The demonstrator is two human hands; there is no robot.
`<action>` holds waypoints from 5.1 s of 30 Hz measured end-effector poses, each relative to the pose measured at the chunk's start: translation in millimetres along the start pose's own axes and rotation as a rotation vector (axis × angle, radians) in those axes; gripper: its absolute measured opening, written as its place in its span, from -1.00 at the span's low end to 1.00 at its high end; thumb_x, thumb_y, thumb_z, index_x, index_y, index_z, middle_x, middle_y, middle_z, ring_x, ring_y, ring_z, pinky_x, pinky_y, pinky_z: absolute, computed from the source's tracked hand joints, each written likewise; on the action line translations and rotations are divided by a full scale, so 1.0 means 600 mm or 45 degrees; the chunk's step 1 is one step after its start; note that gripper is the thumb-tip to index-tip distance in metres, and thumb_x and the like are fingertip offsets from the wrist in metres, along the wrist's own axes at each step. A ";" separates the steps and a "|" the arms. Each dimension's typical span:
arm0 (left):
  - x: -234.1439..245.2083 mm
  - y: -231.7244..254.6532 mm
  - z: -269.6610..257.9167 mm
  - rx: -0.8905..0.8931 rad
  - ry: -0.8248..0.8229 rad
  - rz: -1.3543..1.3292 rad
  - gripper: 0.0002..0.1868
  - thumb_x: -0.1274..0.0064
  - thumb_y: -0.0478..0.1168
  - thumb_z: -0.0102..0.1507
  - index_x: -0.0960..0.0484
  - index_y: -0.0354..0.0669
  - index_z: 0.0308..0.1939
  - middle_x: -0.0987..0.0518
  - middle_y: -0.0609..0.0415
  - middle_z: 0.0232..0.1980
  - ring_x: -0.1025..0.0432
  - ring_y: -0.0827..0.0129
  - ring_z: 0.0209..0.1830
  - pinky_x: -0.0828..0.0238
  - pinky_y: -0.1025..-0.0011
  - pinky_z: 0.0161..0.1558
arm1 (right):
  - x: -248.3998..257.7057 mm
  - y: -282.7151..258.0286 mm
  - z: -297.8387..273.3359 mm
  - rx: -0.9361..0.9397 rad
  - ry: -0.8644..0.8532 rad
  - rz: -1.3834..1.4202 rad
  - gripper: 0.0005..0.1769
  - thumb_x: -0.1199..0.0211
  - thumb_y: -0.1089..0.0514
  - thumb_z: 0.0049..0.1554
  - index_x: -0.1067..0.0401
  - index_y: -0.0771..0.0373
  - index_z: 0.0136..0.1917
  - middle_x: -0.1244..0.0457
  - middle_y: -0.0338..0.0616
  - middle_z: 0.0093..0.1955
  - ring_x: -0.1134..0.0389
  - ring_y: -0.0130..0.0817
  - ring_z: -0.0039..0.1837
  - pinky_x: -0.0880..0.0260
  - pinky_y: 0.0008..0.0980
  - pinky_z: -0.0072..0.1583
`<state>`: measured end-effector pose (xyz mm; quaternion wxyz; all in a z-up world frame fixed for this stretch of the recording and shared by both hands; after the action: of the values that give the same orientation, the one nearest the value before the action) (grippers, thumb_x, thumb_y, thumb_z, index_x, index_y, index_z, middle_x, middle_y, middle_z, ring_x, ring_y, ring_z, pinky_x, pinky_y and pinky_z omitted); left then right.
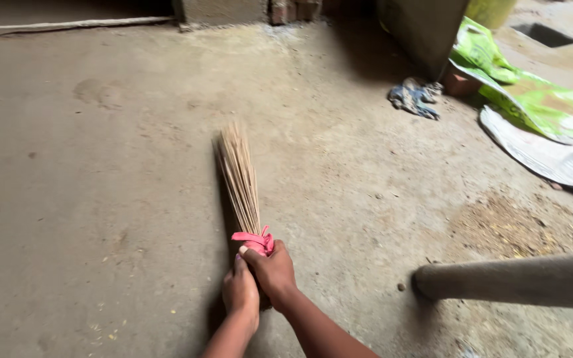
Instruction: The person sweeps a concrete floor using a traditional straw broom. They move the broom back and forth to gather dust and debris across the room, working near a doorway and a pile of bricks.
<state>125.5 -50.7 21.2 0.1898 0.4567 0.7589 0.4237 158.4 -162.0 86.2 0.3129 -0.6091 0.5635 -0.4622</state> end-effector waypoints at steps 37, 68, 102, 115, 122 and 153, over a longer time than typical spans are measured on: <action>-0.141 0.053 0.019 -0.349 -0.316 0.257 -0.55 0.12 0.01 0.37 -0.64 0.04 0.27 -0.69 0.03 0.20 -0.59 0.26 0.16 -0.43 0.35 0.21 | 0.069 0.059 0.056 -0.230 0.070 0.626 -0.61 -0.16 -0.13 0.22 -0.41 0.17 0.16 -0.39 -0.13 0.00 -0.39 -0.35 0.01 -0.42 -0.24 0.05; -0.275 0.112 0.058 -0.413 -0.253 0.544 -0.52 0.17 0.14 0.37 -0.69 0.03 0.15 -0.64 -0.17 0.14 -0.51 -0.08 0.15 -0.41 0.14 0.18 | 0.150 0.041 0.195 -0.192 0.197 0.564 -0.59 -0.26 -0.11 0.20 -0.41 0.17 0.18 -0.39 -0.11 0.00 -0.38 -0.36 -0.06 -0.42 -0.26 -0.04; -0.419 0.052 0.046 -0.530 -0.646 0.654 -0.53 0.17 -0.03 0.34 -0.57 -0.01 0.29 -0.54 -0.14 0.30 -0.43 0.02 0.31 -0.33 0.23 0.31 | 0.310 0.165 0.314 -0.076 1.023 0.342 -0.16 -0.46 -0.17 -0.02 -0.14 0.34 0.28 -0.34 0.14 0.10 -0.43 -0.14 0.01 -0.42 -0.16 0.11; -0.235 0.028 0.073 0.080 -0.328 0.067 -0.16 0.50 0.38 0.34 -0.35 -0.21 0.37 -0.38 -0.26 0.38 -0.34 -0.07 0.39 -0.27 0.08 0.37 | 0.130 0.016 0.196 0.249 -0.034 0.253 -0.39 -0.36 0.12 -0.02 -0.29 0.25 0.28 -0.35 -0.03 0.09 -0.39 -0.31 0.07 -0.42 -0.33 0.14; -0.301 -0.040 0.130 -0.298 -0.288 0.966 -0.12 0.62 0.29 0.46 -0.60 -0.43 0.13 -0.58 -0.41 0.18 -0.45 -0.21 0.27 -0.33 0.06 0.32 | 0.172 0.074 0.180 0.111 0.413 0.372 -0.39 -0.43 0.09 -0.05 -0.36 0.29 0.23 -0.41 0.03 0.09 -0.45 -0.25 0.06 -0.46 -0.26 0.11; -0.169 0.037 0.060 -0.272 -0.017 0.795 -0.30 0.51 0.12 0.45 -0.64 -0.39 0.02 -0.61 -0.45 0.08 -0.49 -0.31 0.15 -0.41 -0.01 0.22 | 0.088 0.042 0.128 0.063 0.014 0.381 -0.69 -0.39 0.08 0.09 -0.56 0.34 0.01 -0.45 -0.10 -0.11 -0.41 -0.42 -0.14 -0.43 -0.36 -0.05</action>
<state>213.1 -115.3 8.6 0.1026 0.6476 0.5321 0.5356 215.7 -228.3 45.8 0.3902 -0.5079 0.6381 -0.4273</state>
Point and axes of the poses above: each hand's wrist, its own z-axis towards the middle knuckle, its own x-axis out of the back of the hand, y = z × x, the point moved 7 cm from there along z, towards the middle knuckle
